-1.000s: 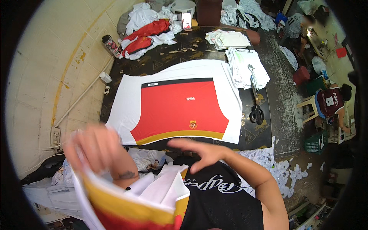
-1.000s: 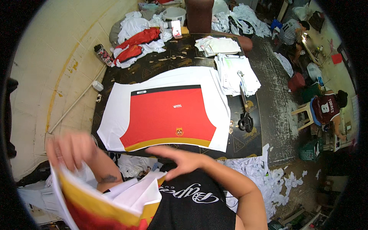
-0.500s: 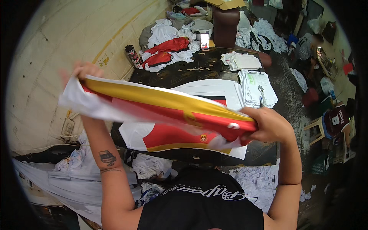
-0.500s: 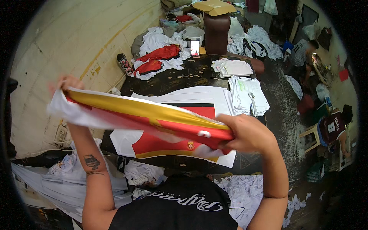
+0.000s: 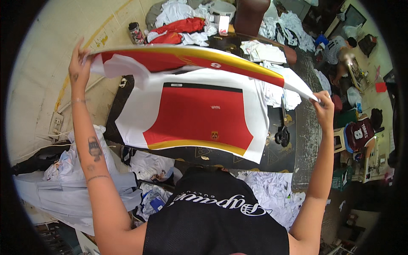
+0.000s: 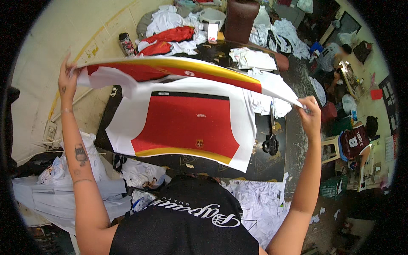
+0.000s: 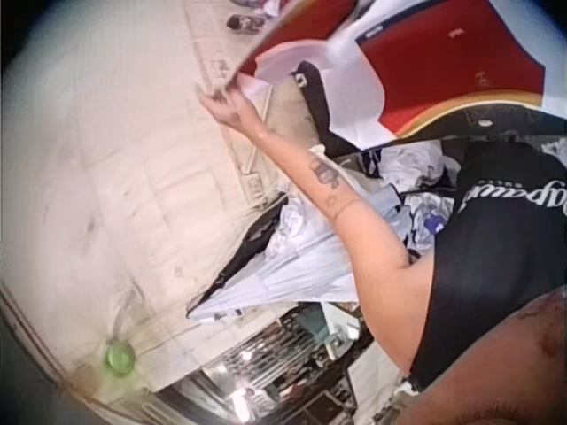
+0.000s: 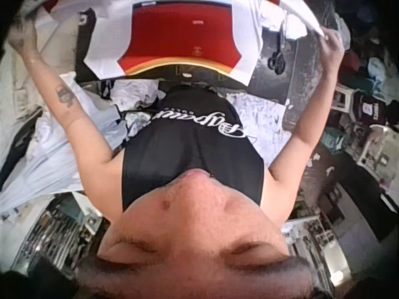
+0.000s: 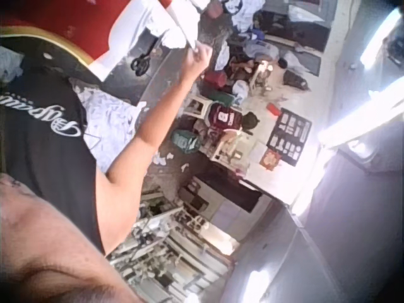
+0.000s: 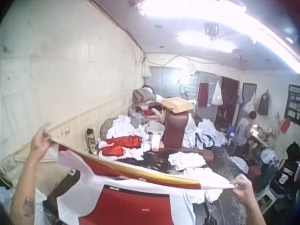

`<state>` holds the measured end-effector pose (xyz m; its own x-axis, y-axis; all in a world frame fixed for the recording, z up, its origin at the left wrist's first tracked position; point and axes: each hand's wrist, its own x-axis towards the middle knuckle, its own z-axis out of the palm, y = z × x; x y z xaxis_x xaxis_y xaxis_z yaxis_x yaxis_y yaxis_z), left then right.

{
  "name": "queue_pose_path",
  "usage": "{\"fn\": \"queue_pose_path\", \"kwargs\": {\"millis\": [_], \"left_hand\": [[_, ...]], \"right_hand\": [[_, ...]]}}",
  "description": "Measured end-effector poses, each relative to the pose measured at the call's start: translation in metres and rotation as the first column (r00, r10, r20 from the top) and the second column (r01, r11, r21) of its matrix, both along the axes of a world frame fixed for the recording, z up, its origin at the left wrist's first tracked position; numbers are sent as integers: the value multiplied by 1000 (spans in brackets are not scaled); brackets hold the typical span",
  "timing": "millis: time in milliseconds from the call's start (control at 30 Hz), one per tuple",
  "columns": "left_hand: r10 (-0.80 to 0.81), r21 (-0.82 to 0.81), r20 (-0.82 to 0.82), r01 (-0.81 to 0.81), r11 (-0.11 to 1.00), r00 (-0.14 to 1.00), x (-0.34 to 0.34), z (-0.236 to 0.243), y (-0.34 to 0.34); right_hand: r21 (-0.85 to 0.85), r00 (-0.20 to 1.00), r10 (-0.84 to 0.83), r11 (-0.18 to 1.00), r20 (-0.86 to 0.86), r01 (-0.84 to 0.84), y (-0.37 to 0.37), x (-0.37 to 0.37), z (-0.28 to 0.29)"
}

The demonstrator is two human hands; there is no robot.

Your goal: The person uses shears to cut a white fabric sheet on a cluttered table. They repeatedly align the fabric, cut along marked lines, and fold the cut pieces. A red and white patterned garment is also handled and placed on the table.

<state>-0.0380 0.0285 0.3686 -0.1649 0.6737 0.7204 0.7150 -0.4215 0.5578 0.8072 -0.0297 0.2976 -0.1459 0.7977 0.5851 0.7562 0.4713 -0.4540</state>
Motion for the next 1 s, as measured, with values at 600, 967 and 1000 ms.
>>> {"fn": "queue_pose_path", "kwargs": {"millis": [600,967,1000], "left_hand": [[349,-622,555,98,777,755,35,-405,-124],[561,-834,112,-229,501,820,28,-409,-180],[525,-820,49,-266,506,849,31,-408,-184]], "right_hand": [[-787,404,-766,597,-501,154,-88,-54,-323],[-748,587,-686,635,-430,194,-120,-24,-309],[-789,559,-730,580,-394,202,-124,-25,-313]]}}
